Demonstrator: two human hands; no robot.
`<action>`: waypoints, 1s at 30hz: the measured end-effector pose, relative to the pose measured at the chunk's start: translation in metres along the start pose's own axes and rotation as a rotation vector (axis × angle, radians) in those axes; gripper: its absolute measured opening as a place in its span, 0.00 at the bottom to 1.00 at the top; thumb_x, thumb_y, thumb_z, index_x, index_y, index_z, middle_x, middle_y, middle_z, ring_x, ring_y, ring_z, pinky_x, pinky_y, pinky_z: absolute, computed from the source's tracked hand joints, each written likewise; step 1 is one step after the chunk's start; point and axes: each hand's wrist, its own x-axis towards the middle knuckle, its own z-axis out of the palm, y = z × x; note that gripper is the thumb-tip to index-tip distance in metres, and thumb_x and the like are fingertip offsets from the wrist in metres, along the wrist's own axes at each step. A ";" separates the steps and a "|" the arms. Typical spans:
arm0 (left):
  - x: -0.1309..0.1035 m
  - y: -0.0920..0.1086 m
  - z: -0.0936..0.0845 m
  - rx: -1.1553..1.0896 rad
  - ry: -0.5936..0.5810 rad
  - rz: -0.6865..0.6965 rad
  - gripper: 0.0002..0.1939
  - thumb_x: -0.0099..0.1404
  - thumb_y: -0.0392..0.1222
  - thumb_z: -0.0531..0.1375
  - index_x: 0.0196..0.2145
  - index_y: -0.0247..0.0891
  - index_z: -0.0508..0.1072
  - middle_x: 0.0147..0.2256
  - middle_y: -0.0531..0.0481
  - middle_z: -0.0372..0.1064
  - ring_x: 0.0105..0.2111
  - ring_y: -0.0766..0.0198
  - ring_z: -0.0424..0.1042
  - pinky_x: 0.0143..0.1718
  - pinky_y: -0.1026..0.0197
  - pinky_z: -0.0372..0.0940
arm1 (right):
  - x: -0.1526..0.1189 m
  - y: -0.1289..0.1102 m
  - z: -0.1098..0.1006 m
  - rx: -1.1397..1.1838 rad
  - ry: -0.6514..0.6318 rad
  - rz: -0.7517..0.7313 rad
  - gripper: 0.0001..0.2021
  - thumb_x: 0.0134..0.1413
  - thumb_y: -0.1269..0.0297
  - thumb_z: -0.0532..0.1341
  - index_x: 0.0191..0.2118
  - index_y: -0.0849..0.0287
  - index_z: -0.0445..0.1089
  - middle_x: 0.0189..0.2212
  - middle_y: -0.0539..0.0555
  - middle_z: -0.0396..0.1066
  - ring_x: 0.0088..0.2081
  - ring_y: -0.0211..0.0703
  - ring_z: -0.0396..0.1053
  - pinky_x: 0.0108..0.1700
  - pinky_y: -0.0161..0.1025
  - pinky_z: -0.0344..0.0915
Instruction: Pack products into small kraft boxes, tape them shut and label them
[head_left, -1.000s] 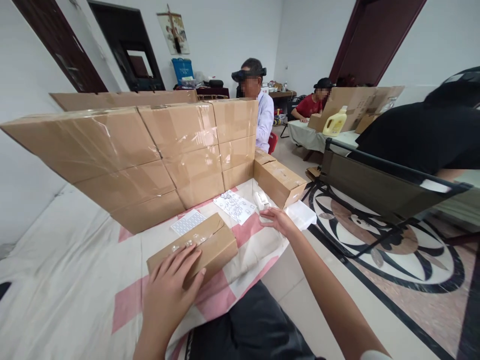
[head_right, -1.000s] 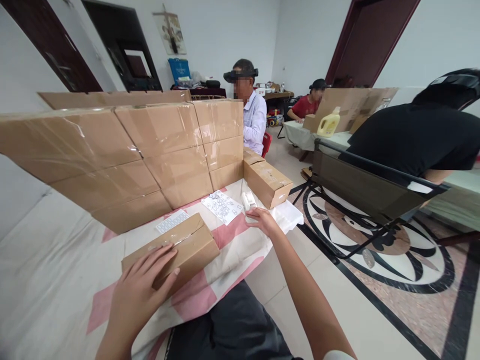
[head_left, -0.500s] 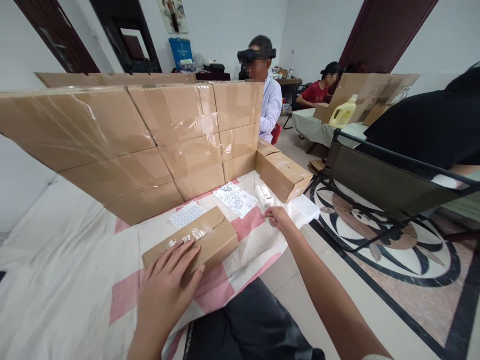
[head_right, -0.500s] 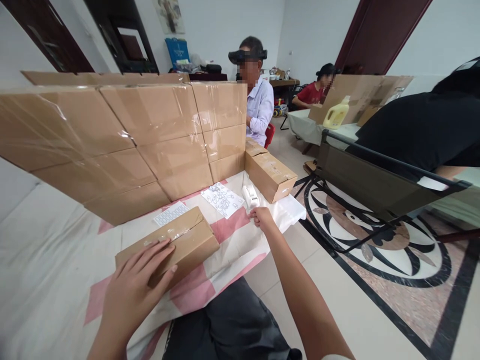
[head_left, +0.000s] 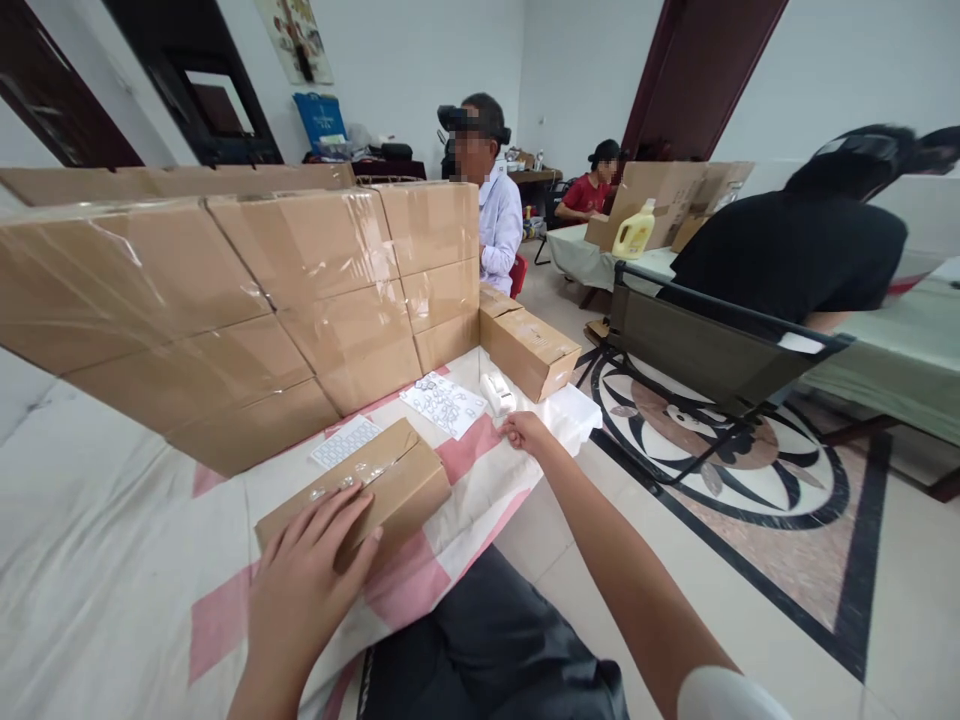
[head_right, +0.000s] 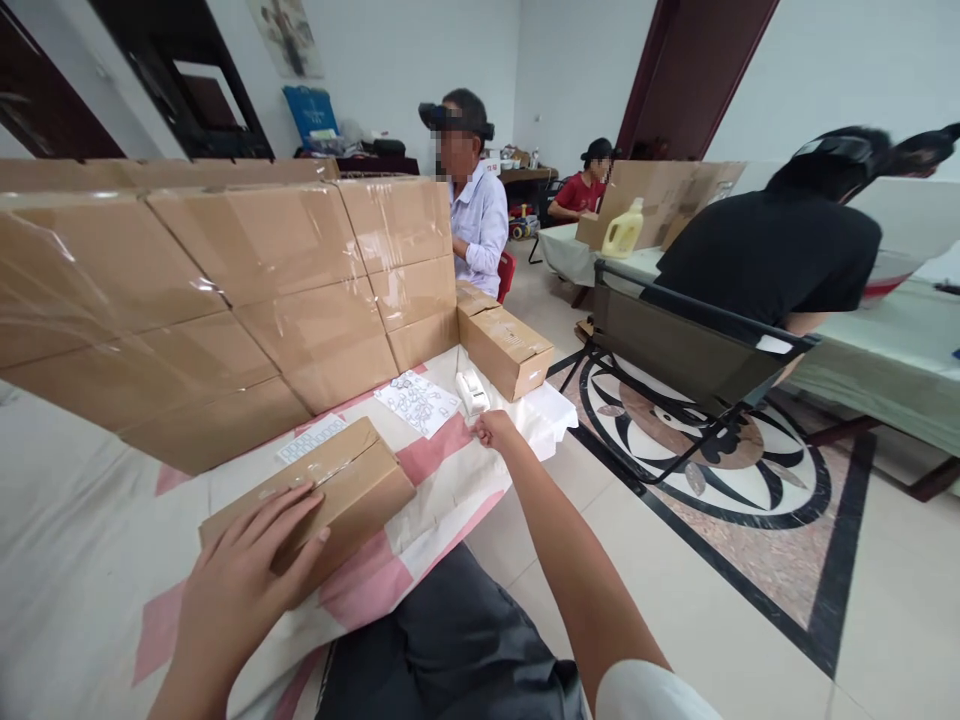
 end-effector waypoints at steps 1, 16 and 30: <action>0.001 0.000 0.001 0.000 -0.005 0.001 0.19 0.71 0.53 0.56 0.55 0.48 0.74 0.58 0.50 0.75 0.55 0.47 0.74 0.51 0.48 0.65 | -0.007 0.003 0.001 0.017 -0.008 -0.046 0.13 0.69 0.57 0.60 0.41 0.64 0.70 0.31 0.52 0.73 0.23 0.31 0.64 0.23 0.30 0.62; 0.051 0.044 -0.050 -0.397 0.216 -0.071 0.12 0.68 0.47 0.64 0.48 0.44 0.76 0.48 0.46 0.76 0.50 0.53 0.74 0.56 0.48 0.66 | -0.204 0.021 0.046 -0.111 -0.580 -0.747 0.23 0.64 0.39 0.57 0.33 0.56 0.66 0.24 0.50 0.75 0.12 0.30 0.54 0.16 0.32 0.49; 0.019 0.019 -0.076 -0.672 0.681 -0.451 0.07 0.67 0.40 0.65 0.30 0.41 0.78 0.30 0.54 0.65 0.33 0.65 0.67 0.37 0.60 0.62 | -0.185 0.024 0.066 -0.736 0.069 -1.004 0.11 0.63 0.57 0.57 0.32 0.56 0.70 0.28 0.54 0.74 0.31 0.48 0.71 0.35 0.41 0.64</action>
